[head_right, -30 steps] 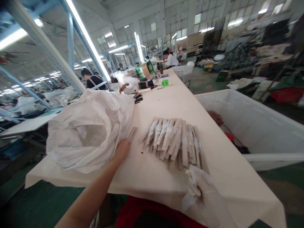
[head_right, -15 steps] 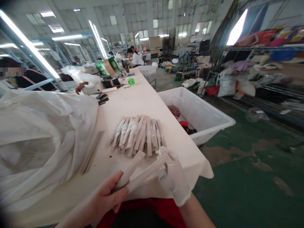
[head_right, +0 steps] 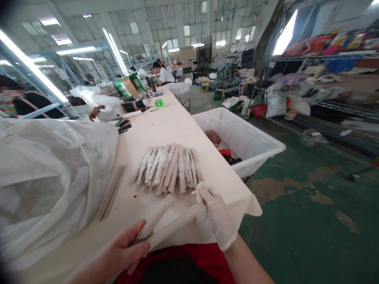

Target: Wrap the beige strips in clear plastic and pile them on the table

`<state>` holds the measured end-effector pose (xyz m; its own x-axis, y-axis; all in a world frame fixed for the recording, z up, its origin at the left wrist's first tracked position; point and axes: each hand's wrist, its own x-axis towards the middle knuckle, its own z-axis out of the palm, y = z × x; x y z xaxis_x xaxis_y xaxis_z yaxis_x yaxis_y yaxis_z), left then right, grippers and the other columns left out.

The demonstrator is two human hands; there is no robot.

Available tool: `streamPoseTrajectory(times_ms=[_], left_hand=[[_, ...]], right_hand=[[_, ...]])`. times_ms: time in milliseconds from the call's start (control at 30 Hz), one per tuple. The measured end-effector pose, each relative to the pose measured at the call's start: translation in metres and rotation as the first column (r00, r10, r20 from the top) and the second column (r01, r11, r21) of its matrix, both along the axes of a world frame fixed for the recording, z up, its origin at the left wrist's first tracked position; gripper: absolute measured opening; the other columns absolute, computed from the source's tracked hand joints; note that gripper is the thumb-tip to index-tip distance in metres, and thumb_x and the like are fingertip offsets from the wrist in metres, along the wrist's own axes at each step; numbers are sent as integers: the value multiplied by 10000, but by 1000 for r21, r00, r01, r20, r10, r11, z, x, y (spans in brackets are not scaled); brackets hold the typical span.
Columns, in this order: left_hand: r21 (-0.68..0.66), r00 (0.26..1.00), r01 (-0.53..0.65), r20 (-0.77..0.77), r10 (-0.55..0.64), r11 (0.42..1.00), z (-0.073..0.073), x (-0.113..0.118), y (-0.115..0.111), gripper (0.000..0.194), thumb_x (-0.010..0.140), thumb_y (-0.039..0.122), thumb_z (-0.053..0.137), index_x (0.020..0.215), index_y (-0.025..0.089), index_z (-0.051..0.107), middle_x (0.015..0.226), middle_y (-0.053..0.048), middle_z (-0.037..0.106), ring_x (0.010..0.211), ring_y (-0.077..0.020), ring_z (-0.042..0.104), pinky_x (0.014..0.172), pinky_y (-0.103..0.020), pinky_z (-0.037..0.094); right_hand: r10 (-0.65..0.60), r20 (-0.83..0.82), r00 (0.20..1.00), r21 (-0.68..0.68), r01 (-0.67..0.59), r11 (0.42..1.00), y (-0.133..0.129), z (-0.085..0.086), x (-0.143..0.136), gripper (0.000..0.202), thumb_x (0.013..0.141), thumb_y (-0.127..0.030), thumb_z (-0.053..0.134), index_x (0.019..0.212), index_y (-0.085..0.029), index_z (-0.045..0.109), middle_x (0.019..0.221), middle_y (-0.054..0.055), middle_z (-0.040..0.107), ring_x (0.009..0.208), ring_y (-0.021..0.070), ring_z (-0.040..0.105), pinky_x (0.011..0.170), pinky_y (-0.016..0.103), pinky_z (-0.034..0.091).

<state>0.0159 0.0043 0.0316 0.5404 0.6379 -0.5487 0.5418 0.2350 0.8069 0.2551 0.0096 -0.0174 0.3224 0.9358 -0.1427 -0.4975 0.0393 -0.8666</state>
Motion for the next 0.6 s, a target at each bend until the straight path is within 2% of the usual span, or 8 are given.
streamPoseTrajectory(times_ms=[33,100,167,233,300,400,500,600], left_hand=[[1,1000,0,4,0,1000,1,1,0,171,815,349,484,780,192,425,496,103,417,427,-53,350,455,-176,264],[6,1000,12,10,-12,1000,4,4,1,169,812,343,481,763,191,426,478,105,404,418,-54,339,455,-180,256],[16,1000,24,12,-25,1000,4,5,2,181,812,353,478,755,188,429,470,100,405,424,-58,345,462,-184,260],[29,1000,23,16,-23,999,3,3,4,193,819,366,469,765,186,429,472,97,413,428,-61,355,472,-187,270],[39,1000,16,19,-17,999,0,-1,6,196,831,371,458,776,185,427,480,96,419,426,-60,360,478,-188,275],[54,1000,0,27,-1,999,-4,-5,7,202,839,380,452,780,188,432,495,91,437,426,-61,366,474,-191,272],[111,999,-33,4,32,993,-3,5,9,206,826,384,468,764,190,434,493,82,450,447,-72,378,474,-192,276],[167,997,-71,3,71,983,-4,24,11,166,809,341,482,778,186,430,484,79,458,474,-81,397,496,-189,301]], right_hand=[[5,-16,1000,0,-5,1000,0,1,0,382,663,-447,738,496,-185,517,453,-59,396,435,89,321,420,214,301],[-6,-40,999,-24,5,1000,-1,1,-1,327,647,-449,750,553,-185,581,510,-39,479,489,106,402,471,218,363],[-34,-13,999,-50,34,998,-2,0,-1,295,627,-456,761,678,-182,666,645,0,598,630,146,515,595,240,435],[-67,55,996,-69,70,995,-3,-3,1,324,621,-468,759,761,-181,703,750,27,656,751,183,562,704,275,455],[-96,117,989,-74,105,992,-3,-5,4,313,627,-468,753,756,-185,715,751,31,673,786,203,579,749,300,455],[-111,166,980,-84,126,988,-4,-5,6,279,632,-453,753,731,-194,720,713,25,672,773,213,587,731,310,461],[-75,205,976,-66,90,994,-7,-3,-3,262,610,-422,774,735,-198,718,736,25,678,776,220,586,718,309,463],[44,157,987,-100,-28,995,-15,-1,-19,333,603,-443,770,810,-188,712,764,32,684,764,229,594,712,325,470]])
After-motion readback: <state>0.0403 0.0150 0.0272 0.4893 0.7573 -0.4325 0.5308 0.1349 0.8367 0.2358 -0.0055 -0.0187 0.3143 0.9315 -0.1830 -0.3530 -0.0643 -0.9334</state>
